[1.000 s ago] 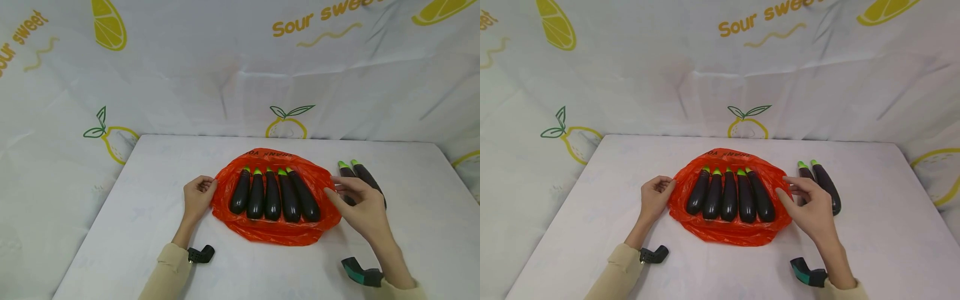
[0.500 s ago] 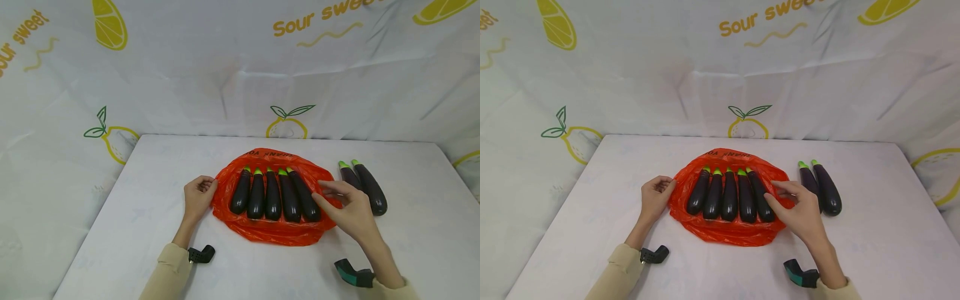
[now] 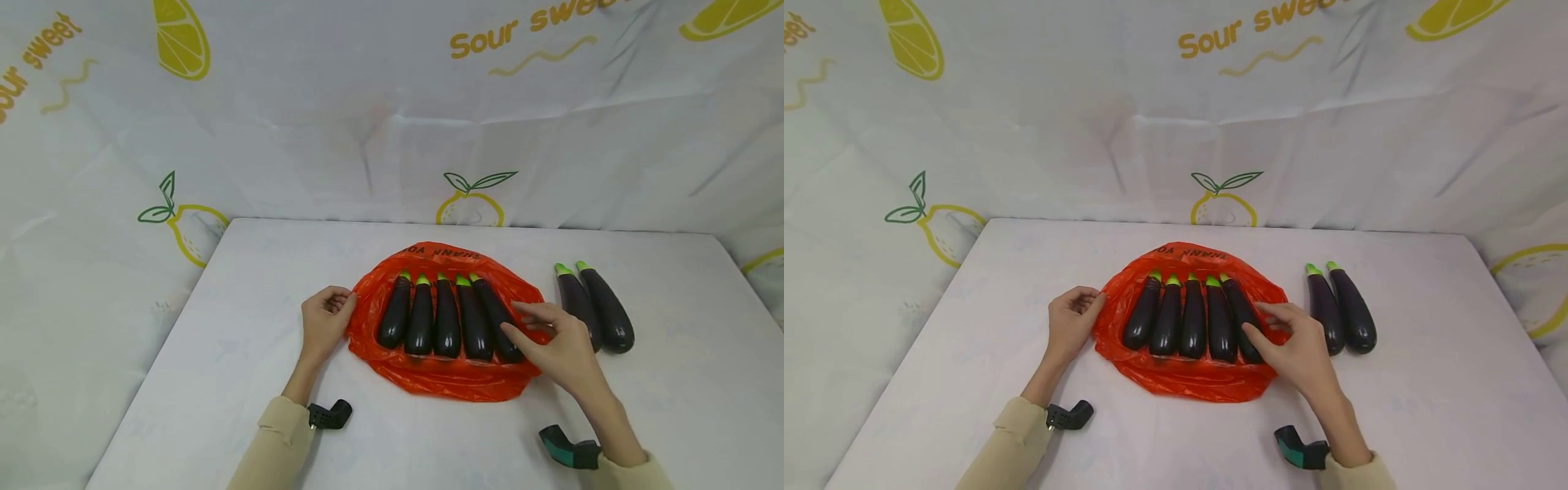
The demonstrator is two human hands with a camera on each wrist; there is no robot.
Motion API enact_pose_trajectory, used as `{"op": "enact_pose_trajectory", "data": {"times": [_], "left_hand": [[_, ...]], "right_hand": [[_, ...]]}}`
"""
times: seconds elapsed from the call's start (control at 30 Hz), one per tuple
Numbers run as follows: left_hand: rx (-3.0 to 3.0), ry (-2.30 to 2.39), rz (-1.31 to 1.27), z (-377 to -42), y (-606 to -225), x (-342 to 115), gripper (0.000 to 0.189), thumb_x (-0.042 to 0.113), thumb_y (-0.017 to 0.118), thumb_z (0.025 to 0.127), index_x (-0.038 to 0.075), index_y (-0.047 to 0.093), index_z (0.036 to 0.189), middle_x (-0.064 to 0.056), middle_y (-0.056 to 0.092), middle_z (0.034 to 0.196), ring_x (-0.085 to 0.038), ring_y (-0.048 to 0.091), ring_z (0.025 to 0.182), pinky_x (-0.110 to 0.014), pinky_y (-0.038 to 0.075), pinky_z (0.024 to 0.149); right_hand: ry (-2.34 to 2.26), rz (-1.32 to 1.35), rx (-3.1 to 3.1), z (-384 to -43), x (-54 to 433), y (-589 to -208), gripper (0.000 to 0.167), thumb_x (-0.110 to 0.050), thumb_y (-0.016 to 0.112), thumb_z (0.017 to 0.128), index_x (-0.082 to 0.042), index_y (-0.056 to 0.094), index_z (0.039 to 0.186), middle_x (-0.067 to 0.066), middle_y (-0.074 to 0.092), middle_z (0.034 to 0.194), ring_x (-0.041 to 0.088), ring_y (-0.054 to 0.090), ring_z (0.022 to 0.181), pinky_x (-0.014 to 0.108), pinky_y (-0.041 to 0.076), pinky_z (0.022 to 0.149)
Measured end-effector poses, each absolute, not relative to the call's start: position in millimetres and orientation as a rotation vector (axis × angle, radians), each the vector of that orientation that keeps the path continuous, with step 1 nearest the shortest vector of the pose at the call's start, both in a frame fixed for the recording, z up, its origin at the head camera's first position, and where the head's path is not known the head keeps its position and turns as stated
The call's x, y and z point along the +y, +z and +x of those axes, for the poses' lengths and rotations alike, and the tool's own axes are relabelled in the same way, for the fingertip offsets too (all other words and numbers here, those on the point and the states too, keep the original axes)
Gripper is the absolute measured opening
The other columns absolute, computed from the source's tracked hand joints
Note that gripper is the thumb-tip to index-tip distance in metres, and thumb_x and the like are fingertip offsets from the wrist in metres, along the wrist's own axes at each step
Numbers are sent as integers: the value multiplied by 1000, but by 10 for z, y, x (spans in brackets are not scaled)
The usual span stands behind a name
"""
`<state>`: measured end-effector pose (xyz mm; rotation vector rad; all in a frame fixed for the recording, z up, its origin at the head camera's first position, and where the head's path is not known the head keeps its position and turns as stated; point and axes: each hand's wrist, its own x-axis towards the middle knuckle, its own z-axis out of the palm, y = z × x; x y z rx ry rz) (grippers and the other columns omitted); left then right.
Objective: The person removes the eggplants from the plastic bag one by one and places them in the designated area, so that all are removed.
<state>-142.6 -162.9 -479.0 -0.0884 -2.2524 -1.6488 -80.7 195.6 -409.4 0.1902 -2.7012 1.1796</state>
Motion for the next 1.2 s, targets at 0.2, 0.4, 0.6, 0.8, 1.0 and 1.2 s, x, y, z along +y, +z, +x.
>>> {"op": "enact_pose_trajectory", "data": {"times": [0.2,0.4,0.6,0.8,1.0,1.2], "left_hand": [[-2246,-1650,-83,-1426,-4789,-1627,7,6,73,90,1,73,85,-13,64,72,-7,52,63,-13,44,59],[-2246,-1628,-92,-1423,-4786,-1626,7,6,74,90,0,73,86,-13,65,72,-5,51,63,-13,44,59],[-2257,-1630,-86,-1421,-4778,-1624,8,6,73,91,0,73,86,-14,65,73,-6,52,63,-13,44,59],[-2264,-1646,-72,-1419,-4779,-1623,8,6,72,91,0,73,87,-15,65,73,-7,52,64,-13,44,60],[-2268,-1660,-49,-1417,-4780,-1624,7,7,72,92,1,74,87,-15,65,74,-8,52,65,-13,44,61],[-2278,-1651,-45,-1418,-4783,-1623,8,7,72,92,1,74,87,-15,65,74,-8,52,65,-13,44,60]], "right_hand": [[1146,158,-2762,-817,1942,-4122,41,-16,82,85,0,72,122,21,72,112,35,73,92,11,53,74],[1122,115,-2848,-814,1923,-4134,48,-23,81,87,3,69,125,27,69,117,40,72,96,46,63,78],[1105,92,-2906,-822,1910,-4145,55,-28,82,87,6,68,126,29,70,120,37,73,93,44,63,76],[1091,88,-2934,-836,1898,-4145,57,-30,83,86,9,68,124,29,71,115,31,73,86,40,63,72],[1104,59,-2940,-844,1880,-4147,55,-28,83,85,9,68,123,28,73,112,26,72,81,33,62,69],[1109,-22,-2919,-839,1862,-4152,51,-25,83,85,7,70,122,25,73,107,23,68,80,16,53,64]]}}
